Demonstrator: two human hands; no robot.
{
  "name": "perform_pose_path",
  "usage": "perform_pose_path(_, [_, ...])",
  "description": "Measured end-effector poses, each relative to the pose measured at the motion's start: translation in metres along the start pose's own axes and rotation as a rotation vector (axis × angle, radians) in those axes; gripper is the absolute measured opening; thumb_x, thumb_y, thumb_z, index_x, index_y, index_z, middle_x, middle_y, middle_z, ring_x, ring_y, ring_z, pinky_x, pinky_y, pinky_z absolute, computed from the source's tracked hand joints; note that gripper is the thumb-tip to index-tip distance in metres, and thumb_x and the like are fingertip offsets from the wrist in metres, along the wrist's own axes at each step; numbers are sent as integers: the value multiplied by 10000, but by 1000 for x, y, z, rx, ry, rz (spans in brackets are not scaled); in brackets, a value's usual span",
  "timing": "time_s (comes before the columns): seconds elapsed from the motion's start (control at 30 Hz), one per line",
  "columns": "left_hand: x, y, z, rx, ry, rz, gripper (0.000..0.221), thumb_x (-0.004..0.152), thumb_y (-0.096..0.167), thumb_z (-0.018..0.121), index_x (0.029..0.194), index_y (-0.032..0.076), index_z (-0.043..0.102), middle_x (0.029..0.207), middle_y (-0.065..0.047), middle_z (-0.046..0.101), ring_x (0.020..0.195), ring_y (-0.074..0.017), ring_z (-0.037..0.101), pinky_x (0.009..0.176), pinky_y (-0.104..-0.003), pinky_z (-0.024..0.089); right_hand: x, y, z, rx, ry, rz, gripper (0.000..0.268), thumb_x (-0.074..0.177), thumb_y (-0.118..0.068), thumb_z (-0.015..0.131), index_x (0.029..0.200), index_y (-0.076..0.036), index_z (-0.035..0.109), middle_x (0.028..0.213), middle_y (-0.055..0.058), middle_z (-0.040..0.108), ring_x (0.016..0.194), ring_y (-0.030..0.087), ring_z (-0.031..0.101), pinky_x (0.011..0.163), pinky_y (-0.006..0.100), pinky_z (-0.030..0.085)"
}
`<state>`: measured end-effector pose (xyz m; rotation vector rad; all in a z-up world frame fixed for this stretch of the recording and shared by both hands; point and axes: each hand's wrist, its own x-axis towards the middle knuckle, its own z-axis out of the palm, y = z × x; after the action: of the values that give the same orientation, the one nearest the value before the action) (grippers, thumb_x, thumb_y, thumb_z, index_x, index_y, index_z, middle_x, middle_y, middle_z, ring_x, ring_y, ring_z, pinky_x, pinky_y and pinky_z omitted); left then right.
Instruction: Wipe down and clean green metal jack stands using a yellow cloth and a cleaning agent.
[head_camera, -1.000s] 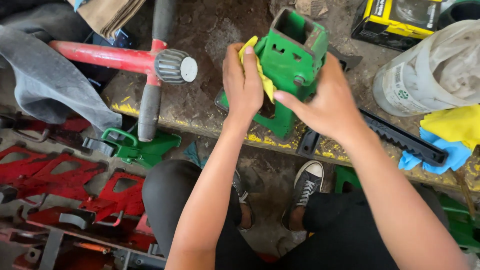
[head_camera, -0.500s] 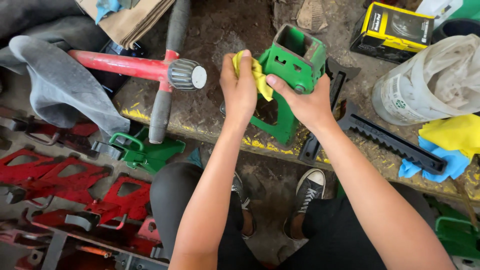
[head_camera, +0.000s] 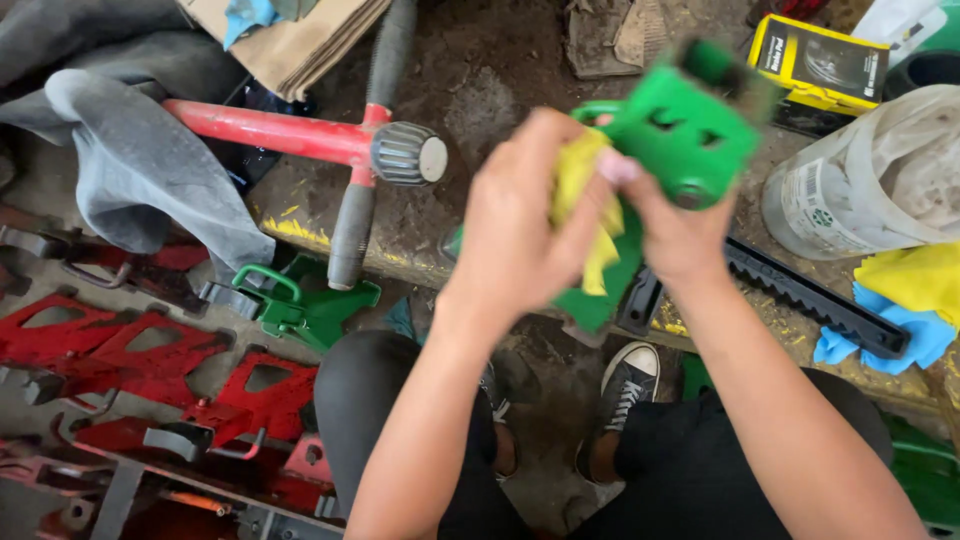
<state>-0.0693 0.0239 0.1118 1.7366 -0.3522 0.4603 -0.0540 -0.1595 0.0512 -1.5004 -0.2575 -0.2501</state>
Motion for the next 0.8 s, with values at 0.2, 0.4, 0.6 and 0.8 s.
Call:
perform_pose_path(0.2, [-21, 21, -33, -189, 70, 134, 377, 1015, 351, 517, 1181, 13, 523, 1002, -110, 574, 848, -198, 566, 799, -304, 472, -5, -27, -32, 235, 54, 22, 529, 1034, -421, 742, 1377, -55, 575, 1320, 132, 666, 1227, 232, 667, 1115, 408, 550])
perform_pose_path(0.4, [-35, 21, -20, -525, 420, 184, 511, 935, 296, 579, 1331, 31, 397, 1168, -123, 474, 971, -181, 478, 906, -294, 431, 0, -30, -80, 467, 137, 103, 614, 1053, -564, 619, 1307, -7, 578, 1217, 137, 632, 1115, 261, 626, 1046, 407, 511])
perform_pose_path(0.6, [-37, 18, 17, -334, 565, 375, 507, 856, 96, 585, 1297, 71, 335, 1113, -126, 482, 892, -170, 498, 784, -285, 443, 0, -31, -88, 523, 155, 119, 644, 1032, -570, 603, 1410, -52, 551, 1293, 101, 602, 1187, 250, 589, 1103, 397, 480])
perform_pose_path(0.8, [-35, 10, 30, -325, 387, 302, 490, 961, -70, 565, 1350, 61, 298, 1164, -108, 434, 951, -153, 470, 860, -270, 439, 3, -29, -94, 530, 174, 42, 710, 1031, -567, 594, 1536, -74, 518, 1395, 74, 566, 1273, 231, 547, 1173, 370, 448])
